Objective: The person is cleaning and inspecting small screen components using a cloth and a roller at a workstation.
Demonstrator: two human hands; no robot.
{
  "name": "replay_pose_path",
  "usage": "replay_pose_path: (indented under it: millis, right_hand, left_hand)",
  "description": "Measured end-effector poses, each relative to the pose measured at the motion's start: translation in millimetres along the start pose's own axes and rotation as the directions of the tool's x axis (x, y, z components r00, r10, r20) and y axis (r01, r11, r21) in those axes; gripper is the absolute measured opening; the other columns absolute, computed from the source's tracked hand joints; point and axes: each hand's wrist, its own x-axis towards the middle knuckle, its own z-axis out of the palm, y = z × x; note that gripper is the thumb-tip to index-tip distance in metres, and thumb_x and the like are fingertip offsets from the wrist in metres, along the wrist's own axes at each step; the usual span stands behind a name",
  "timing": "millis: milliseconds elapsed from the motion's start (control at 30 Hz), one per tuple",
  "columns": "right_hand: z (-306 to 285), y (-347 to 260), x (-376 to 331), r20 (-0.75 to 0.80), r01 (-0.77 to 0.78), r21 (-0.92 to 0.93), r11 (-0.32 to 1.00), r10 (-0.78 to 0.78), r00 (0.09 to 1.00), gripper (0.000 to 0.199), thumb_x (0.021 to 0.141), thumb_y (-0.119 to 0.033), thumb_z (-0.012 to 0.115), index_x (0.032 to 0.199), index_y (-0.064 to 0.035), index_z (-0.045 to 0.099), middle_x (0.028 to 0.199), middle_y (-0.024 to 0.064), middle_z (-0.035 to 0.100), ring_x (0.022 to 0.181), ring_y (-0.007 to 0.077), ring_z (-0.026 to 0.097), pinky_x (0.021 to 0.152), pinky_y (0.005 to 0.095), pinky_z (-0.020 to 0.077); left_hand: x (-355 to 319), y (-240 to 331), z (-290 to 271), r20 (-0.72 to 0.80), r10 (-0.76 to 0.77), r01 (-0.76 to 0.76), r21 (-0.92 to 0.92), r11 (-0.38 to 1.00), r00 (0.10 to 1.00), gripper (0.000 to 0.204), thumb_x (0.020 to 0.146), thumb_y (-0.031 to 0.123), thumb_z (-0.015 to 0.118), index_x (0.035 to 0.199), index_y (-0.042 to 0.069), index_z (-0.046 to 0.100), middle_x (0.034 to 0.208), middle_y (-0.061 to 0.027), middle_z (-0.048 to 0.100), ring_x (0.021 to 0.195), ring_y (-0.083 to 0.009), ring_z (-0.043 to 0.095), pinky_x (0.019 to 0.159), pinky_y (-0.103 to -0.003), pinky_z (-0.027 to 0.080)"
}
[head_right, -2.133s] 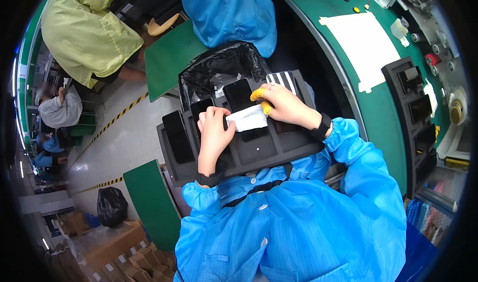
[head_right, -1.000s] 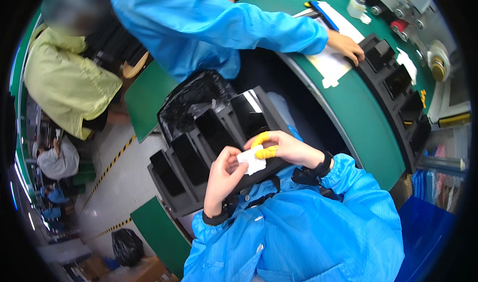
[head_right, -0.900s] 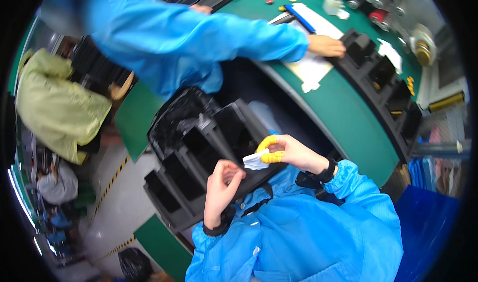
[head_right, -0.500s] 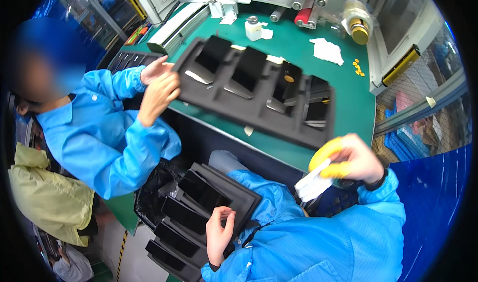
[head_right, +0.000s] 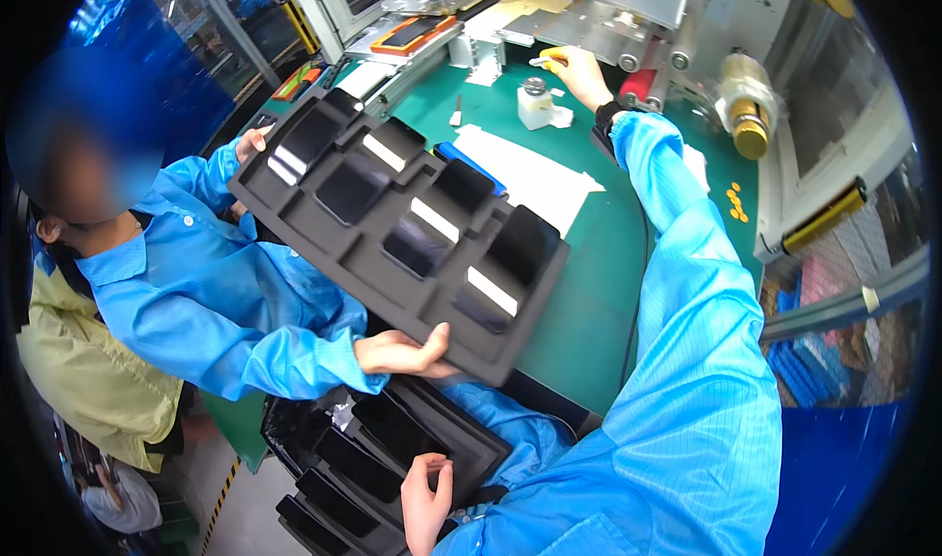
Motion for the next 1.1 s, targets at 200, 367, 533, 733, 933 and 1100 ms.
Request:
replay_pose_path:
  millis: [200,367,533,733,933,1100]
  right_hand:
    - [39,24,4,0.086,0.141,-0.192,0.971,-0.126,0.988,0.024,0.083,-0.010,0.066,0.106,-0.0069,0.072,0.099,0.0146,0.069,0.093,0.0321,0.063,0.083,0.0384,0.0498]
    - [29,21,14,-0.080,0.067,-0.150,0.986,-0.080,0.994,0.025,0.084,-0.008,0.063,0.107,-0.0100,0.073,0.094,0.0171,0.070,0.084,0.0322,0.067,0.074,0.0381,0.0526]
    - [23,29,18,0.066,0.216,-0.287,0.933,-0.206,0.976,0.028,0.084,-0.008,0.062,0.110,-0.0090,0.071,0.096,0.0166,0.070,0.084,0.0336,0.066,0.076,0.0390,0.0527]
    - [37,23,-11,0.205,0.112,-0.101,0.989,-0.089,0.975,0.038,0.081,-0.002,0.057,0.118,-0.0064,0.066,0.110,0.0180,0.067,0.101,0.0346,0.064,0.089,0.0374,0.0498]
    - [57,45,-20,0.237,0.175,-0.113,0.978,-0.145,0.961,0.044,0.083,0.000,0.060,0.126,-0.0085,0.061,0.117,0.0154,0.067,0.107,0.0276,0.064,0.094,0.0349,0.0478]
    - [42,96,-2,0.232,0.185,-0.108,0.977,-0.156,0.960,0.042,0.088,0.003,0.059,0.129,-0.0062,0.059,0.116,0.0113,0.069,0.107,0.0189,0.065,0.094,0.0296,0.0479]
  left_hand:
    - [7,8,11,-0.076,-0.045,0.042,-0.035,0.998,0.996,0.016,0.095,0.013,0.058,0.104,-0.001,0.060,0.091,-0.0188,0.066,0.084,-0.0302,0.066,0.076,-0.035,0.052]
    - [11,8,13,-0.065,-0.034,0.034,-0.009,0.999,0.997,0.016,0.094,0.012,0.058,0.104,0.000,0.060,0.092,-0.0183,0.066,0.085,-0.0304,0.066,0.077,-0.036,0.052]
    - [15,11,14,-0.049,-0.038,0.040,0.034,0.999,0.998,0.015,0.092,0.010,0.060,0.103,-0.001,0.060,0.091,-0.0174,0.067,0.086,-0.0286,0.067,0.078,-0.035,0.052]
    - [12,11,14,-0.070,-0.059,0.065,0.077,0.995,0.996,0.015,0.090,0.008,0.062,0.101,-0.002,0.060,0.091,-0.0163,0.067,0.088,-0.0263,0.069,0.079,-0.033,0.053]
    - [9,-12,13,-0.111,-0.001,0.010,0.085,0.996,0.994,0.016,0.089,0.010,0.062,0.102,0.000,0.059,0.092,-0.0166,0.066,0.087,-0.0323,0.066,0.076,-0.037,0.052]
    - [9,-20,13,-0.113,0.011,-0.007,0.035,0.999,0.994,0.019,0.088,0.008,0.062,0.105,0.000,0.058,0.093,-0.0157,0.065,0.088,-0.0297,0.067,0.077,-0.035,0.052]
